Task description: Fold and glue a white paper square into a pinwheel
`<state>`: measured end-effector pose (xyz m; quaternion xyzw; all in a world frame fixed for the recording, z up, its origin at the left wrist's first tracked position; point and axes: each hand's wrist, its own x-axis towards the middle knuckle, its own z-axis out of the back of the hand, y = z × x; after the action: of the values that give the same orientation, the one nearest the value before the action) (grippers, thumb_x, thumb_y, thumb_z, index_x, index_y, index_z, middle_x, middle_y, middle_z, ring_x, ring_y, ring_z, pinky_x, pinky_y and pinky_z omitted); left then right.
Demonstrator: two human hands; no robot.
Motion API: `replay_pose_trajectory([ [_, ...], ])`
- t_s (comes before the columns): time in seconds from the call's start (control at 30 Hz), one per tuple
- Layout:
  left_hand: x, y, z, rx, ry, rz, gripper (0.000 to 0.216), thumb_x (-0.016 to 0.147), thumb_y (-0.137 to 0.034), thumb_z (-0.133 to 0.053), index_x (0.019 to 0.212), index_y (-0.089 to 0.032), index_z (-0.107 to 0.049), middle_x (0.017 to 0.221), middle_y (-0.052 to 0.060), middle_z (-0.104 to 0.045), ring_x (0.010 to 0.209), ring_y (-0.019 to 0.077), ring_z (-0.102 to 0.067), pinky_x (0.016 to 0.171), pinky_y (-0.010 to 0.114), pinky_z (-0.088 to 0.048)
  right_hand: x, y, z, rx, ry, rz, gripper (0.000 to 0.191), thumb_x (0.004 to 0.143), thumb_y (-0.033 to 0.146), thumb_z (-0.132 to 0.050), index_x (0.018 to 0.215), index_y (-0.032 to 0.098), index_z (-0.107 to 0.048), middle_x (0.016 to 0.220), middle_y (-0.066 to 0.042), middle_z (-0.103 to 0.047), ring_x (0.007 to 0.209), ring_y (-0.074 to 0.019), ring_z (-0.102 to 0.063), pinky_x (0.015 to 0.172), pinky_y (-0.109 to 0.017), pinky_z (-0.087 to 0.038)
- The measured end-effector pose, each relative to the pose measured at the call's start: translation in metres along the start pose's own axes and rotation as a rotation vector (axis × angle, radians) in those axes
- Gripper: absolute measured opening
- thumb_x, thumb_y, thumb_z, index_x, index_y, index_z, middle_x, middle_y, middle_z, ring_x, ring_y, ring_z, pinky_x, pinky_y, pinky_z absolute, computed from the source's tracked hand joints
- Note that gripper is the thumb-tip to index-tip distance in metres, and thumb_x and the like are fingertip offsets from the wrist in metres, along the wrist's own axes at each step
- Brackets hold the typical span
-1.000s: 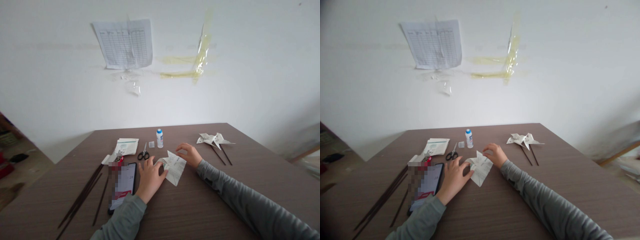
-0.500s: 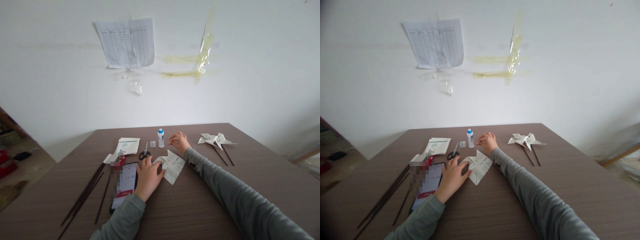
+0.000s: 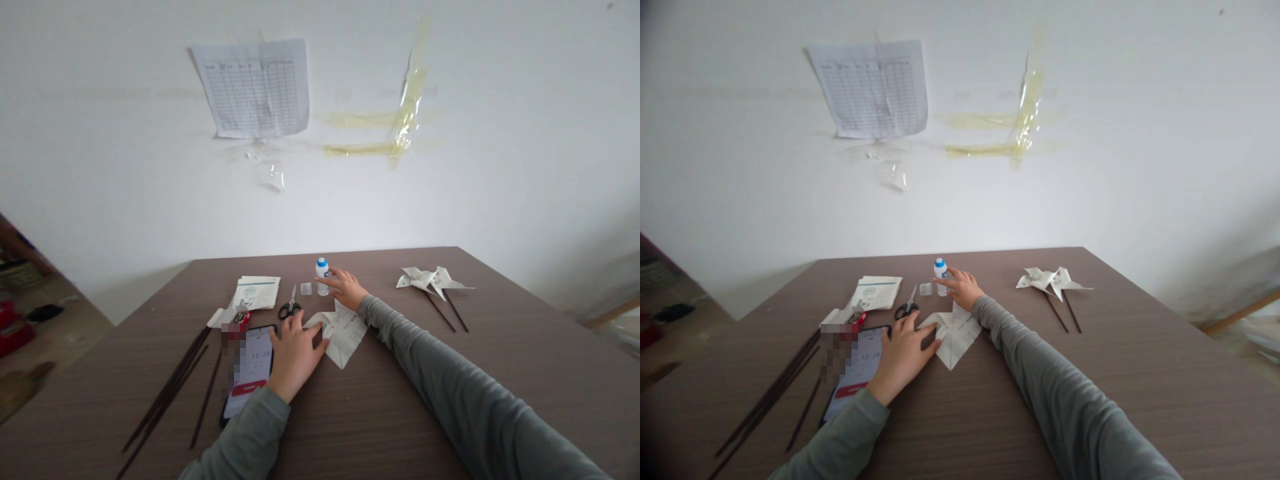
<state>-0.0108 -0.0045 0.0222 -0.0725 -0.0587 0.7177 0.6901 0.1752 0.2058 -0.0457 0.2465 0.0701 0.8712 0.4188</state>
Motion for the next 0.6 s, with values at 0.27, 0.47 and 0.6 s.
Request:
replay_pose_trajectory([
  [0.27,0.0,0.002,-0.002,-0.017,-0.012,-0.018,0.051,0.123,-0.04,-0.075,0.171,-0.037,-0.091,0.202,0.018,-0.063,0.184,0.0532,-0.056,0.152,0.093,-0.04,0.009,-0.022,-0.015,0.185,-0.055,0.068,0.082,0.103,0.001,-0.074,0.168,0.048,-0.091,0.177,-0.007,-0.082,0.151,-0.0314,-0.084,0.138,-0.054,-0.066],
  [0.47,0.0,0.003,-0.003,-0.034,-0.019,-0.03,0.05,0.122,-0.041,-0.075,0.169,-0.037,-0.092,0.201,0.019,-0.064,0.184,0.0531,-0.057,0.15,0.093,-0.041,-0.005,-0.037,-0.003,0.22,-0.078,0.053,0.08,0.106,-0.002,-0.067,0.169,0.04,-0.091,0.183,-0.013,-0.078,0.151,-0.0333,-0.087,0.137,-0.057,-0.07],
  [0.6,-0.002,0.001,-0.003,-0.033,-0.01,-0.028,0.051,0.123,-0.038,-0.075,0.172,-0.036,-0.09,0.202,0.02,-0.063,0.187,0.0527,-0.054,0.152,0.093,-0.039,-0.029,-0.057,0.01,0.292,-0.132,0.033,0.074,0.106,-0.001,-0.07,0.164,0.039,-0.095,0.182,-0.013,-0.079,0.152,-0.0345,-0.088,0.139,-0.058,-0.069],
])
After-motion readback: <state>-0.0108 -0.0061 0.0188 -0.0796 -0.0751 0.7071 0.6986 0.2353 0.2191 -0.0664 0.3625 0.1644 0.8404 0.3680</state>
